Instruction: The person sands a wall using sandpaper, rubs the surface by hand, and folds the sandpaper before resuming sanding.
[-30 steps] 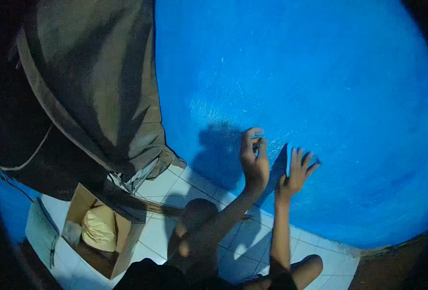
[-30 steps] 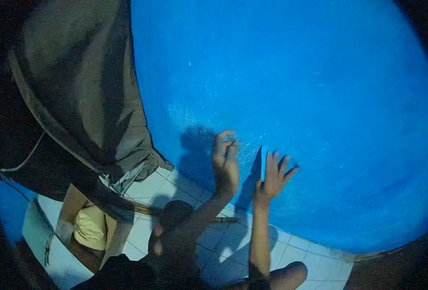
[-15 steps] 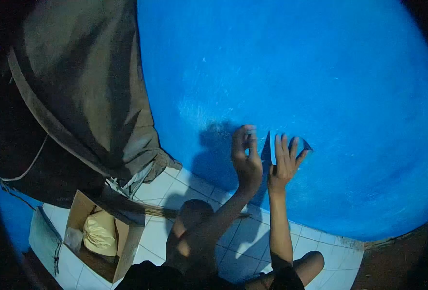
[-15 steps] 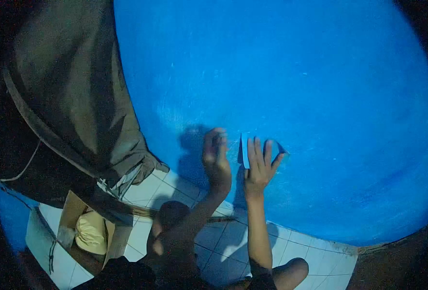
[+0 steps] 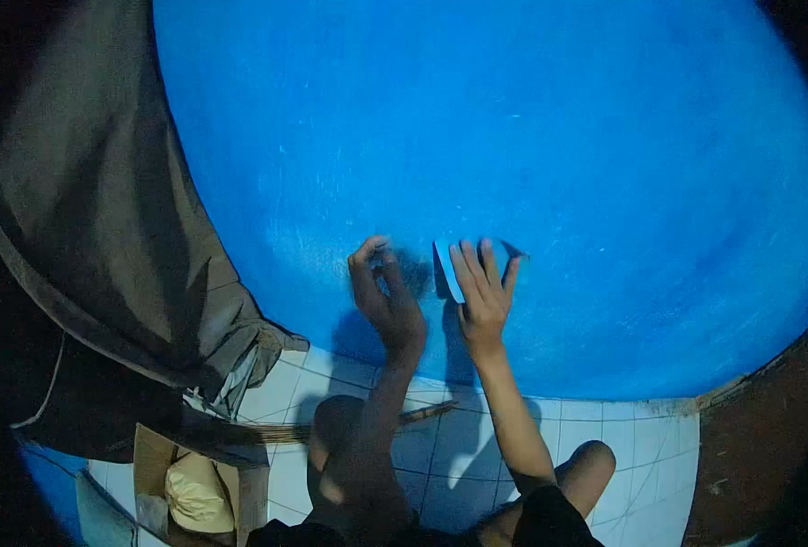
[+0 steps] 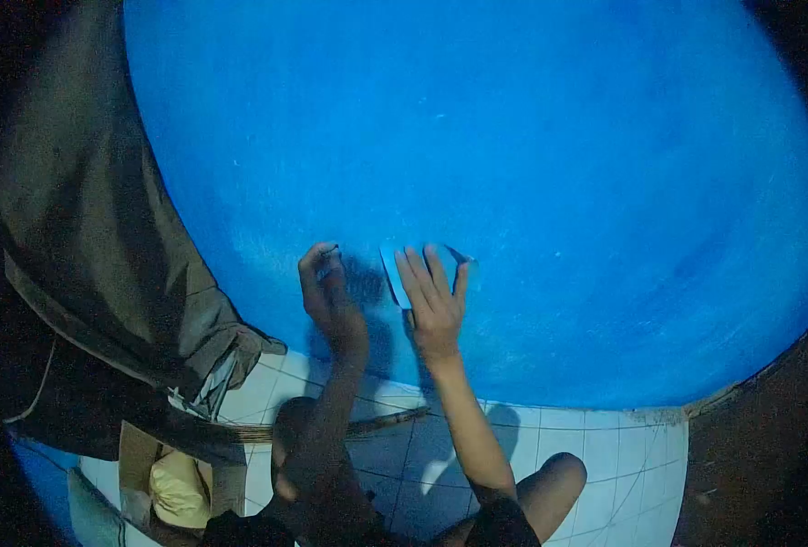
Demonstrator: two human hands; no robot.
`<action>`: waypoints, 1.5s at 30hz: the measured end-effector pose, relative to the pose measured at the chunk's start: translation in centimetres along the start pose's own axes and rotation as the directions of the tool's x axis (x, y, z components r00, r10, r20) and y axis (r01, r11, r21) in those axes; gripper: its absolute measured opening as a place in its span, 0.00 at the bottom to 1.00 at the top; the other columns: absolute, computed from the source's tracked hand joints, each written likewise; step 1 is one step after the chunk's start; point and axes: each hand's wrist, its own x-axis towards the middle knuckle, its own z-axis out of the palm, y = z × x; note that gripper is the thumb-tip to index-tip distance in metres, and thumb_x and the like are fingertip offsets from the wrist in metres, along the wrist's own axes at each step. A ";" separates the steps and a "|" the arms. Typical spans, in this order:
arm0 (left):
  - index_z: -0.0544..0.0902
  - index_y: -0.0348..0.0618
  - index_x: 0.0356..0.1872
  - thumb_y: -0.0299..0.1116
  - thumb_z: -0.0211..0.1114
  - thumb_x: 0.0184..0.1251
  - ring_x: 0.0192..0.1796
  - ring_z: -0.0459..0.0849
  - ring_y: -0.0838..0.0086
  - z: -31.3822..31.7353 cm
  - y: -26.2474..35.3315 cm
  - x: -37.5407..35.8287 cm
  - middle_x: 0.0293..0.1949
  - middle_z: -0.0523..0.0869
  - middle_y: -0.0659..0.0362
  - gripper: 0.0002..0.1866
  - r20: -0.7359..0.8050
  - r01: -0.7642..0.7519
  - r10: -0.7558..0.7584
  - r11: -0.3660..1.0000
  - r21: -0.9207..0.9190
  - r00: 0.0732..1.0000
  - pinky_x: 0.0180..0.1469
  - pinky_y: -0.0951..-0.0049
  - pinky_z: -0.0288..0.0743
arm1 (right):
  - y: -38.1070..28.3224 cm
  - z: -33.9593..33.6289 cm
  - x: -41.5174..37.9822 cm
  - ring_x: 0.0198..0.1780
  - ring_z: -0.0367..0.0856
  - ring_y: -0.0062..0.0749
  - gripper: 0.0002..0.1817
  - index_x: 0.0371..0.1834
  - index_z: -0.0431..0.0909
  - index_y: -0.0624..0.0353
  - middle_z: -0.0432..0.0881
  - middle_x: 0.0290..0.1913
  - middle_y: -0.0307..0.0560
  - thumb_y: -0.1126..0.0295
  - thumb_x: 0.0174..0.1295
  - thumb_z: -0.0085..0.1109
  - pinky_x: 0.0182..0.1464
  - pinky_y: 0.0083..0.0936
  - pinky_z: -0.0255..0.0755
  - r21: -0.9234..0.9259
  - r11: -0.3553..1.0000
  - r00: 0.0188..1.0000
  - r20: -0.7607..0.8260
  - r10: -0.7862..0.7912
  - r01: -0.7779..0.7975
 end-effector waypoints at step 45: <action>0.88 0.39 0.46 0.28 0.65 0.73 0.47 0.81 0.62 1.2 0.5 -1.5 0.40 0.87 0.54 0.07 0.270 -0.375 0.335 0.920 0.112 0.903 0.50 0.61 0.75 | 6.5 -5.9 -0.5 0.76 0.68 0.50 0.31 0.71 0.75 0.53 0.75 0.72 0.46 0.80 0.61 0.54 0.74 0.64 0.55 -0.027 0.999 0.997 -0.069 0.016 -0.018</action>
